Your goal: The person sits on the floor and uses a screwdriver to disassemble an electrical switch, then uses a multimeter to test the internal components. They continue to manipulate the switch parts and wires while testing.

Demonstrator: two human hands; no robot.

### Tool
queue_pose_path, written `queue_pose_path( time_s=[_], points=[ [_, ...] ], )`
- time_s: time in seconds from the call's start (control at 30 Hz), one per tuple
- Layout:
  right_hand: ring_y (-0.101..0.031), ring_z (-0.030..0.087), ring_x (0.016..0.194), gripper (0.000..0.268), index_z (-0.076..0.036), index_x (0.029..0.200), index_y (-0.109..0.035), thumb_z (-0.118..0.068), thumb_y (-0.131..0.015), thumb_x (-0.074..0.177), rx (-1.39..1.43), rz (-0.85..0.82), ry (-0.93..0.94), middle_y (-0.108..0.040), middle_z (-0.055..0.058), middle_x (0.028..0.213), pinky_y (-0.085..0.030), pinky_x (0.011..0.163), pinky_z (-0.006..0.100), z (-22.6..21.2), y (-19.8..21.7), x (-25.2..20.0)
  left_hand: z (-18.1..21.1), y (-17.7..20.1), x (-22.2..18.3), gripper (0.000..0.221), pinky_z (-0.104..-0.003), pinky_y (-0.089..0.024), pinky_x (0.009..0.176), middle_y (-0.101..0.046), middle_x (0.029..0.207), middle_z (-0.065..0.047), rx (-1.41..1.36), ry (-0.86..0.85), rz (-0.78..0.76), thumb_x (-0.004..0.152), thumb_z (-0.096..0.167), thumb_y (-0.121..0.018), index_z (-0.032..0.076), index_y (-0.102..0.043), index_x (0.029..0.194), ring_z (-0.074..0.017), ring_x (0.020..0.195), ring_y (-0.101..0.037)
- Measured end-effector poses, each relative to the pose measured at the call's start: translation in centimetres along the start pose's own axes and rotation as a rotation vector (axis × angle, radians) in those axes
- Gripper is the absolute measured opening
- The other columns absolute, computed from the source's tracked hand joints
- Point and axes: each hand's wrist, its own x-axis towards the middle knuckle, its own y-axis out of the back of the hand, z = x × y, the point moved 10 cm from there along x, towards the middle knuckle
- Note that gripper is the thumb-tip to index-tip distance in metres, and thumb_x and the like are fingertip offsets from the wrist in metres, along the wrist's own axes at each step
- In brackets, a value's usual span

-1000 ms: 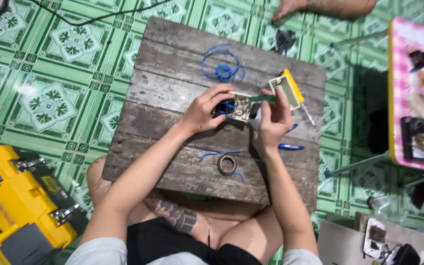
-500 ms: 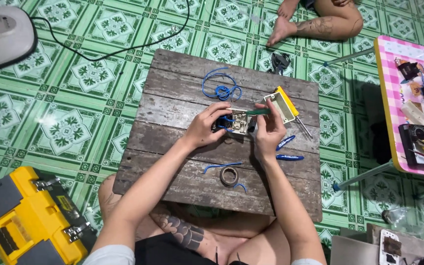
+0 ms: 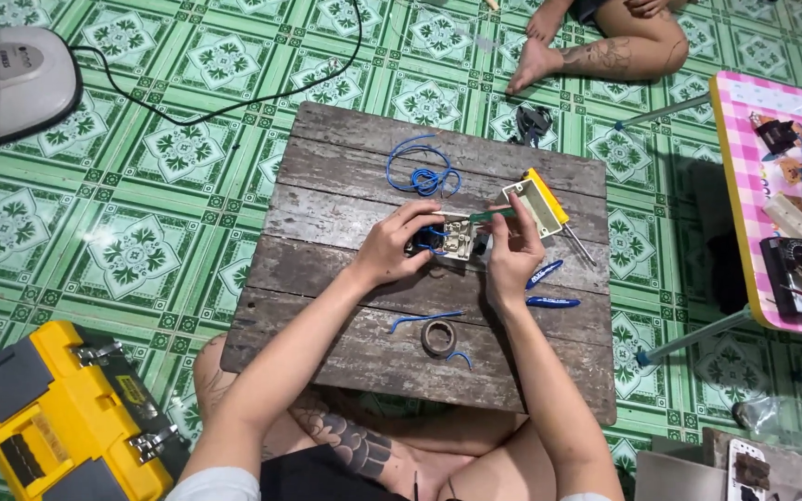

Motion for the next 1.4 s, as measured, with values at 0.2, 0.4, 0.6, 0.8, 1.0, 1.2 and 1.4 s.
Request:
queue_pose_path(
  time_s=[0.2,0.4,0.6,0.8,1.0,1.2,1.4],
  points=[
    [-0.070,0.020,0.089,0.043,-0.002,0.146,-0.056,0.005,-0.062,0.103,0.029,-0.021,0.013,-0.072,0.024,0.111,-0.063,0.071,0.032,-0.6,-0.2,0.2,-0.2,-0.1,-0.1,0.052,-0.046,-0.052,0.105,-0.068,0.127,-0.007,0.008,0.006,0.002,0.072,0.009,-0.083,0.013,-0.071,0.122,-0.0316,0.125,-0.064],
    [-0.071,0.018,0.083,0.036,-0.002,0.138,-0.062,0.004,-0.066,0.103,-0.001,-0.009,0.075,-0.070,0.020,0.108,-0.062,0.066,0.030,-0.2,0.7,0.1,-0.3,0.0,0.0,0.053,-0.046,-0.052,0.105,-0.068,0.128,-0.006,-0.003,0.023,-0.001,0.072,0.009,-0.083,0.014,-0.071,0.123,-0.0315,0.125,-0.064],
    [-0.068,0.017,0.084,0.035,-0.001,0.140,-0.060,0.004,-0.060,0.105,0.029,0.000,0.015,-0.072,0.023,0.110,-0.060,0.069,0.029,-0.5,0.2,0.2,-0.8,-0.3,-0.2,0.052,-0.047,-0.053,0.104,-0.068,0.127,-0.007,-0.006,0.018,-0.004,0.072,0.008,-0.083,0.012,-0.071,0.122,-0.0324,0.124,-0.065],
    [-0.072,0.023,0.086,0.041,0.000,0.142,-0.059,0.006,-0.067,0.102,-0.038,0.006,0.060,-0.070,0.024,0.108,-0.060,0.067,0.031,0.0,0.6,0.0,-0.5,0.0,-0.1,0.053,-0.048,-0.052,0.104,-0.068,0.127,-0.007,-0.011,0.026,0.008,0.072,0.008,-0.084,0.013,-0.071,0.123,-0.0334,0.124,-0.064],
    [-0.072,0.023,0.095,0.045,0.000,0.143,-0.056,0.005,-0.070,0.100,-0.009,-0.029,0.043,-0.072,0.026,0.112,-0.062,0.071,0.030,0.8,0.3,-0.5,-3.4,-2.1,-1.3,0.050,-0.048,-0.052,0.104,-0.069,0.125,-0.010,-0.034,0.003,0.043,0.075,0.011,-0.085,0.010,-0.071,0.123,-0.0350,0.122,-0.065],
    [-0.071,0.025,0.101,0.039,0.001,0.142,-0.055,0.008,-0.059,0.104,0.021,-0.076,0.071,-0.071,0.027,0.117,-0.061,0.073,0.032,-0.7,-0.5,-0.3,0.2,0.2,0.6,0.050,-0.046,-0.050,0.107,-0.068,0.127,-0.010,-0.044,-0.001,0.011,0.076,0.008,-0.086,0.007,-0.071,0.124,-0.0344,0.124,-0.064],
    [-0.071,0.027,0.105,0.039,-0.002,0.140,-0.059,0.008,-0.066,0.103,-0.005,-0.070,0.120,-0.069,0.023,0.115,-0.063,0.071,0.034,-0.8,-0.4,-0.2,0.8,0.5,0.9,0.048,-0.047,-0.051,0.106,-0.067,0.127,-0.011,-0.051,-0.017,0.010,0.079,0.007,-0.086,0.005,-0.069,0.124,-0.0361,0.123,-0.064]
  ],
)
